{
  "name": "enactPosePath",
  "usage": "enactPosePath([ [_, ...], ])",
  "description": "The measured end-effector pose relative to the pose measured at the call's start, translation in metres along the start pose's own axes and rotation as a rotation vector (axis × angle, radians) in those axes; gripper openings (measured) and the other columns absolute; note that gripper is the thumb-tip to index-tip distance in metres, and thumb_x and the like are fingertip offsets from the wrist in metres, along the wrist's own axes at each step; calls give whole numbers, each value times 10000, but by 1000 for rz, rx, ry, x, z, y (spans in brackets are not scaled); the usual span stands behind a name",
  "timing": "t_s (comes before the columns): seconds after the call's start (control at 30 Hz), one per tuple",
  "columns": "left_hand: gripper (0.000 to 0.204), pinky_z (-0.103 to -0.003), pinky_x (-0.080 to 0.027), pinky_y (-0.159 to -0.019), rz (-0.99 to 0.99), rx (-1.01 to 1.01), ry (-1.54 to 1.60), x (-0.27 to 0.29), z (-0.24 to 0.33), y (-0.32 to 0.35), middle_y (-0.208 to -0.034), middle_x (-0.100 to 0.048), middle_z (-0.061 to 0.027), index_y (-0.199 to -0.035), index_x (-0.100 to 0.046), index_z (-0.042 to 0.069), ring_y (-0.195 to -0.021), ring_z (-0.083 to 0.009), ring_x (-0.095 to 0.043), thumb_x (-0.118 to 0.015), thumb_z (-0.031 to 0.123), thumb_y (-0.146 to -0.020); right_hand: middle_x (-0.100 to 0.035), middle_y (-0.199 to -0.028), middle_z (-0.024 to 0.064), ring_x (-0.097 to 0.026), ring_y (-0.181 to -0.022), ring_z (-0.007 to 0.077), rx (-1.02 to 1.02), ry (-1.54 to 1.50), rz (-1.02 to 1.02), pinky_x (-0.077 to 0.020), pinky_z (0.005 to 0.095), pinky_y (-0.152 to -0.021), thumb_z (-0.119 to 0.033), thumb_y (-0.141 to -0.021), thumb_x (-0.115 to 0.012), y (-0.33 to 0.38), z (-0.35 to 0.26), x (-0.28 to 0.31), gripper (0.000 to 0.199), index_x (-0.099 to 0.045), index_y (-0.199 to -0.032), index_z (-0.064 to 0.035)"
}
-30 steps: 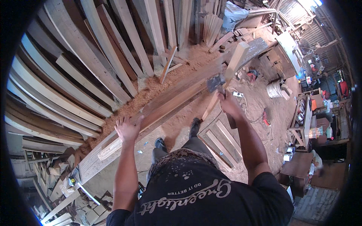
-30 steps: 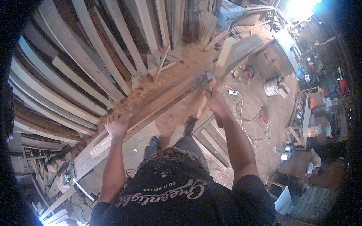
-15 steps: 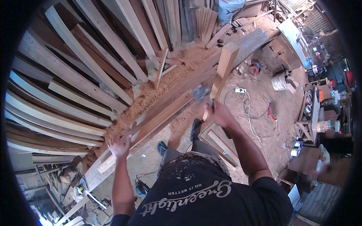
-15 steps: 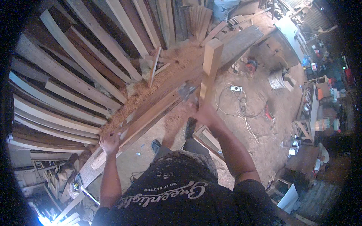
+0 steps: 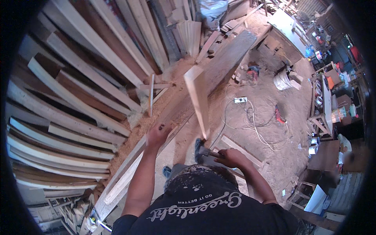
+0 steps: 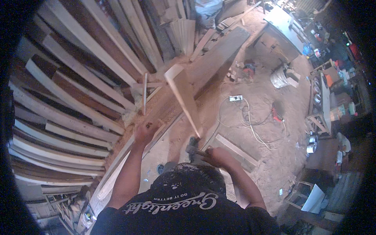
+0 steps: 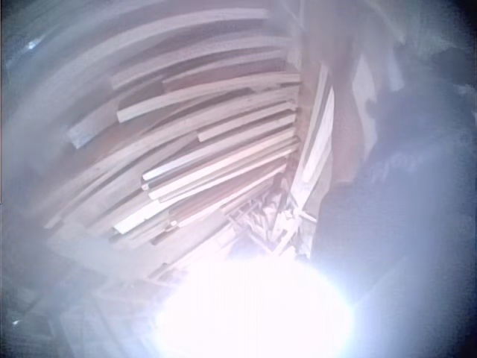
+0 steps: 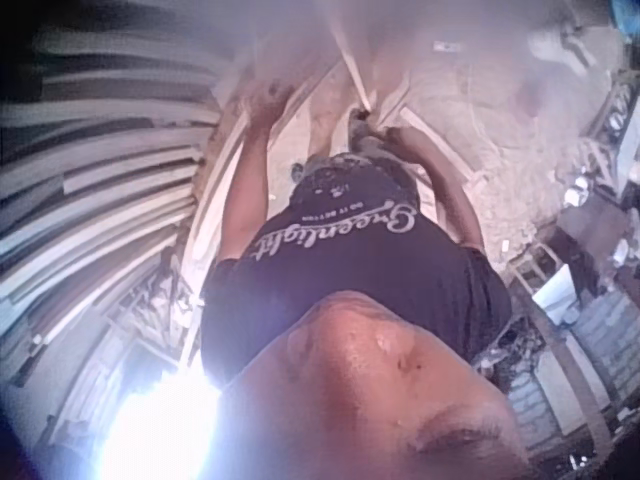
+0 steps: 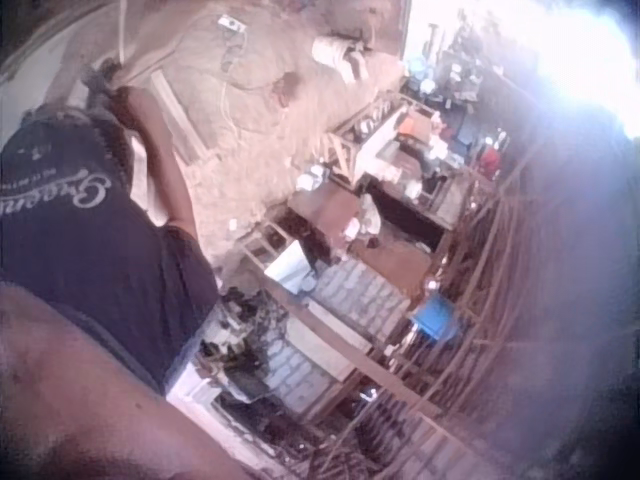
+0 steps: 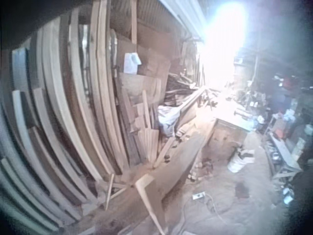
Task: The person assembles wooden pieces by aligning them and hammering nails to secure the joints. They repeatedly pick up wood, position it, and use a hammer to drive nails into the wood.
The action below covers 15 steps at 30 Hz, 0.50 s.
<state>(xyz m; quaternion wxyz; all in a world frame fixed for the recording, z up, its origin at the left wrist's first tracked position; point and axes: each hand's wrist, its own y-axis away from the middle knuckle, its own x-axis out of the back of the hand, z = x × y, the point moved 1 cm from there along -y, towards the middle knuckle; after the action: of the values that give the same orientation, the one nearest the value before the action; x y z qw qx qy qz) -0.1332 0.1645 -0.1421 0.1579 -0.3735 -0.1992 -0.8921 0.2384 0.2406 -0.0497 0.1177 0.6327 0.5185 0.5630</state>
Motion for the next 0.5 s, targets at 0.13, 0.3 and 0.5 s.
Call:
enactPosePath([
  [0.13, 567, -512, -539, -905, 99, 61, -123, -9, 12, -1, -1090, -730, -173, -1020, -762, 93, -1042, -401, -690, -685, 642, -903, -742, -1001, 236, -698, -931, 471, -138, -71, 197, -546, 531, -817, -505, -985, -649, 9, 80, 20, 475, -727, -1165, -72],
  [0.3, 466, -521, -547, -817, 270, -54, -58, -16, 2, 4, -944, -733, -155, -961, -761, 77, -920, -406, -706, -680, 536, -947, -730, -1018, 265, -690, -983, 487, -148, -218, 551, -537, 565, -855, -457, -1004, -625, -33, 123, 76, 444, -695, -1107, -30],
  [0.5, 317, -477, -548, -767, 234, -167, -68, -9, 13, 6, -911, -733, -148, -930, -771, 82, -865, -389, -701, -702, 389, -968, -696, -1159, 277, -687, -1055, 454, 64, -251, 1025, -545, 523, -876, -329, -1000, -651, -147, 133, 170, 492, -584, -1422, -85],
])
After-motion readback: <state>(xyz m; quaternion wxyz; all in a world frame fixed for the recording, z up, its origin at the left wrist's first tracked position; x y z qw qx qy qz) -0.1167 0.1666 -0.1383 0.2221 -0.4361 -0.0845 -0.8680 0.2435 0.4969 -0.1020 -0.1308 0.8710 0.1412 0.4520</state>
